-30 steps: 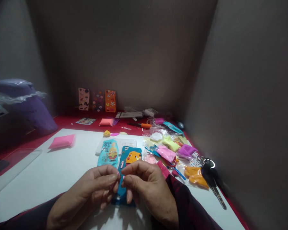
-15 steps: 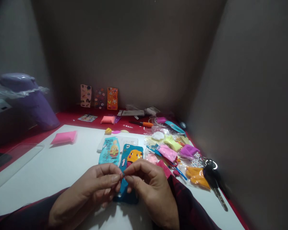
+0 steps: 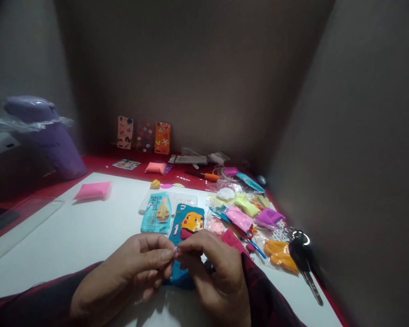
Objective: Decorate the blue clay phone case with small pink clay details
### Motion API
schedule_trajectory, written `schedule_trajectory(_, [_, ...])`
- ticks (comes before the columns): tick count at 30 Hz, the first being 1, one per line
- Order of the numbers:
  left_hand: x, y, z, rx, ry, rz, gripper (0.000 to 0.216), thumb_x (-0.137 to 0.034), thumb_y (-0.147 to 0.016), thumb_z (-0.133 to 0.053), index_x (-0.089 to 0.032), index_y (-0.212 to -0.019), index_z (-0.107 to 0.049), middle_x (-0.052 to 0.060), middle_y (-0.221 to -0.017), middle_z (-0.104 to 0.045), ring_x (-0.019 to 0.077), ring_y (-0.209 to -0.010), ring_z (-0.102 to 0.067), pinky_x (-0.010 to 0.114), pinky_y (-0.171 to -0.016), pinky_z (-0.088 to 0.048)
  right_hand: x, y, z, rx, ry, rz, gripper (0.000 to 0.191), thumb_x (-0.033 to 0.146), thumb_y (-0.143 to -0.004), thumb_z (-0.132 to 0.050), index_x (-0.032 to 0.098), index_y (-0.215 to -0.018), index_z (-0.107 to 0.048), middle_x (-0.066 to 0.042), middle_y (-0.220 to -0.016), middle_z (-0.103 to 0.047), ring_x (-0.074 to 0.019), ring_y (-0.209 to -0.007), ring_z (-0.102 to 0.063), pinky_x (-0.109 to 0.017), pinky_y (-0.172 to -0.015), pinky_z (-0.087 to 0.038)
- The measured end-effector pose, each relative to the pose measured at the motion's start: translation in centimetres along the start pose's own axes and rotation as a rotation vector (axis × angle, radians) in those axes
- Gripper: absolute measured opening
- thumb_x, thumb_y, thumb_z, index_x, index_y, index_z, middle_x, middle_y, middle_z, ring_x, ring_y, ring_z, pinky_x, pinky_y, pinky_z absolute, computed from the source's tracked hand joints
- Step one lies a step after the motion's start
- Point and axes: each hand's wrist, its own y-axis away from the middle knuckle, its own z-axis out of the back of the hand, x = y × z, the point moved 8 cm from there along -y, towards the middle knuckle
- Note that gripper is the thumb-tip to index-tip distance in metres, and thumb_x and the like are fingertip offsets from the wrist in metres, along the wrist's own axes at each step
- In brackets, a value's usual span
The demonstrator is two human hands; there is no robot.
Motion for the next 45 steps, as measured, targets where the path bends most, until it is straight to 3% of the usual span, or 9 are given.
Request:
schedule_trajectory(5, [0.1,0.0,0.1,0.004,0.004,-0.003,0.020,-0.032,-0.078,-0.061,-0.012,-0.078,-0.060,0.001,-0.065,-0.056,0.0061,-0.046,-0.042,0.017,-0.043,-0.033,1.1,-0.1,-0.1,-0.022,0.189,0.112,0.011,0.011,-0.082,-0.061,0.022,-0.083,-0.063,0.000,-0.071,-0.067,-0.0131,-0.063,-0.062,-0.023,-0.059,-0.049])
schedule_trajectory(12, [-0.1,0.0,0.2,-0.012,0.015,-0.019,0.023,-0.034,-0.079,-0.060,-0.012,-0.074,-0.059,0.002,-0.066,-0.057,0.0057,-0.046,-0.044,0.017,-0.043,-0.034,1.3,-0.1,0.0,-0.020,0.248,0.148,0.012,0.011,-0.082,-0.060,0.022,-0.085,-0.062,0.000,-0.072,-0.068,-0.0130,-0.064,-0.063,-0.022,-0.059,-0.050])
schedule_trajectory(24, [-0.3,0.0,-0.5,0.030,0.008,-0.052,0.035,-0.038,-0.086,-0.050,-0.012,-0.062,-0.057,-0.002,-0.047,-0.048,0.0056,-0.039,-0.040,0.018,-0.041,-0.029,1.3,-0.1,-0.4,-0.020,0.239,0.153,0.015,0.007,-0.081,-0.058,0.021,-0.083,-0.064,0.000,-0.072,-0.069,-0.0135,-0.063,-0.064,-0.022,-0.061,-0.051])
schedule_trajectory(28, [0.0,0.1,-0.2,0.007,0.044,-0.021,0.030,-0.039,-0.078,-0.061,-0.012,-0.066,-0.058,0.000,-0.056,-0.054,0.0037,-0.038,-0.041,0.016,-0.038,-0.028,1.5,-0.1,-0.5,0.007,0.244,0.174,0.016,0.007,-0.082,-0.056,0.021,-0.085,-0.062,0.000,-0.072,-0.068,-0.0133,-0.063,-0.063,-0.022,-0.060,-0.050])
schedule_trajectory(32, [0.0,0.3,0.0,-0.021,0.059,0.000,0.021,-0.026,-0.066,-0.073,-0.011,-0.076,-0.062,-0.002,-0.058,-0.055,0.0028,-0.036,-0.041,0.015,-0.035,-0.028,1.4,0.0,-0.4,0.002,0.274,0.160,0.011,0.011,-0.083,-0.058,0.021,-0.082,-0.062,0.000,-0.070,-0.067,-0.0140,-0.062,-0.062,-0.023,-0.057,-0.049])
schedule_trajectory(37, [-0.2,0.1,-0.4,0.015,0.062,-0.004,0.016,-0.027,-0.074,-0.063,-0.012,-0.072,-0.061,0.001,-0.062,-0.058,0.0046,-0.038,-0.044,0.015,-0.036,-0.032,1.3,0.1,-0.3,0.001,0.271,0.147,0.013,0.009,-0.083,-0.058,0.022,-0.084,-0.062,0.000,-0.071,-0.068,-0.0136,-0.064,-0.063,-0.023,-0.060,-0.049])
schedule_trajectory(41, [-0.5,0.1,-0.8,0.053,0.090,-0.046,0.031,-0.034,-0.083,-0.053,-0.012,-0.062,-0.057,0.001,-0.053,-0.053,0.0054,-0.037,-0.043,0.017,-0.039,-0.035,1.2,0.2,-0.3,0.007,0.274,0.133,0.019,0.006,-0.082,-0.056,0.023,-0.086,-0.063,0.001,-0.075,-0.069,-0.0124,-0.066,-0.064,-0.021,-0.064,-0.050])
schedule_trajectory(45, [-0.2,0.2,-0.5,0.034,0.092,-0.009,0.025,-0.035,-0.075,-0.064,-0.012,-0.069,-0.059,0.000,-0.059,-0.055,0.0047,-0.039,-0.044,0.015,-0.036,-0.035,1.8,0.2,-0.4,0.003,0.295,0.189,0.017,0.005,-0.082,-0.056,0.021,-0.085,-0.062,0.001,-0.072,-0.068,-0.0117,-0.064,-0.063,-0.021,-0.060,-0.049])
